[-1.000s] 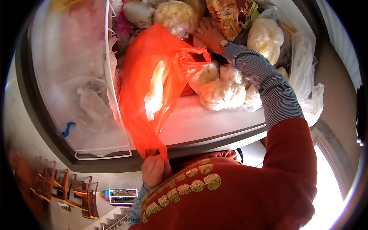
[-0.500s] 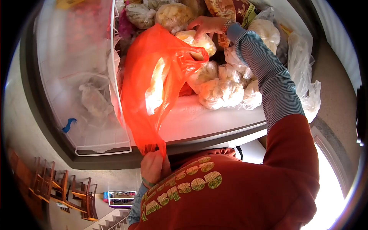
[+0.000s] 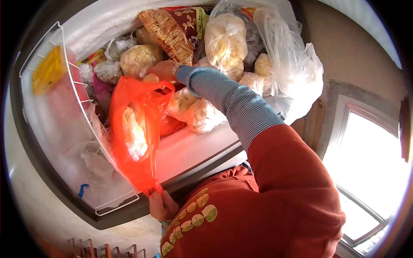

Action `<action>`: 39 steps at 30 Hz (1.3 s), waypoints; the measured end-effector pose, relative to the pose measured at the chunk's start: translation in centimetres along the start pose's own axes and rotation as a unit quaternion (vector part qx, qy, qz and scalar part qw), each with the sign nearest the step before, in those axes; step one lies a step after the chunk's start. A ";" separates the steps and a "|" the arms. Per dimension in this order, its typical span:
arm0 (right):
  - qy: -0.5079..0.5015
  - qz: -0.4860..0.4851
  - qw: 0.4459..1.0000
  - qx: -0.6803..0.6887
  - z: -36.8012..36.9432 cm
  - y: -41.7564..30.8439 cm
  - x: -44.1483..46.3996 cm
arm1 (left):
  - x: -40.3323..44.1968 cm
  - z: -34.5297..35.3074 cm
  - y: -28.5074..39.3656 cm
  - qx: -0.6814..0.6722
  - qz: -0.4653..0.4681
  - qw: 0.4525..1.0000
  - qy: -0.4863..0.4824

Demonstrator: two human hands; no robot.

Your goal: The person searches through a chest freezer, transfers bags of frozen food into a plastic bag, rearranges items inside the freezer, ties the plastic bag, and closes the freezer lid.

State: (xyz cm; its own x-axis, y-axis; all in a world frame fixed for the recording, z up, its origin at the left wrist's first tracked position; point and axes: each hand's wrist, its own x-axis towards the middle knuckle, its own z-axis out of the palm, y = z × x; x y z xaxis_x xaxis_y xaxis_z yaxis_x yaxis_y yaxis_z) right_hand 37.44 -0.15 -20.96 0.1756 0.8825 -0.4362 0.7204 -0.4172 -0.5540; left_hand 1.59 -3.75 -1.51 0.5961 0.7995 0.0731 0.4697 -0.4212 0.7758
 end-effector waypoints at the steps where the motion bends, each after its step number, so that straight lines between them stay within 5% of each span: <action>1: 0.004 -0.002 1.000 0.005 -0.2 -0.2 -0.6 | 0.0 0.0 -0.1 -0.022 0.009 1.000 0.013; 7: -0.058 0.196 0.973 0.103 -0.8 -1.3 -2.9 | 0.1 -0.5 0.2 -0.003 -0.017 0.999 -0.028; 10: -0.050 -0.031 0.998 -0.010 -1.7 -0.5 -3.9 | 0.2 -0.4 0.3 -0.009 -0.018 1.000 -0.015; 11: -0.017 -0.023 0.998 0.059 -2.3 -0.4 -4.2 | 0.2 -0.3 0.4 0.001 -0.015 1.000 -0.025; 15: 0.012 -0.177 0.981 -0.073 -1.4 2.3 -2.6 | 0.2 -0.8 0.3 0.007 -0.016 0.999 -0.044; 17: 0.053 0.052 0.985 0.154 -3.0 1.4 -3.6 | 0.4 -0.8 0.6 -0.002 -0.019 0.999 -0.039; 18: 0.074 0.041 0.980 0.183 -3.2 1.7 -3.5 | 0.6 -0.9 0.7 0.004 -0.019 0.999 -0.049; 20: 0.063 0.074 0.843 0.529 -3.0 2.0 -3.2 | 0.7 -1.0 0.8 0.016 -0.020 0.998 -0.058; 21: 0.063 0.076 0.800 0.592 -3.5 1.5 -3.0 | 0.7 -1.0 0.7 0.013 -0.012 0.998 -0.059; 24: 0.065 0.073 0.720 0.687 -4.8 0.2 -3.1 | 1.0 -1.1 0.7 0.018 -0.001 0.998 -0.066; 39: 0.032 0.040 0.640 0.767 -4.9 0.2 -3.1 | 1.1 -1.4 0.7 -0.010 0.005 0.997 -0.079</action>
State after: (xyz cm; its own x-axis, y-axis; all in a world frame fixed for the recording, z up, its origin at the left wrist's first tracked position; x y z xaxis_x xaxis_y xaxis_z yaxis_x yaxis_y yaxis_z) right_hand 40.34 -1.91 -16.27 0.2341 0.8314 -0.5039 -0.7898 -0.1396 -0.5972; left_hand 1.71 -2.57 -0.01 0.6972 0.7166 -0.0173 0.4506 -0.4193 0.7881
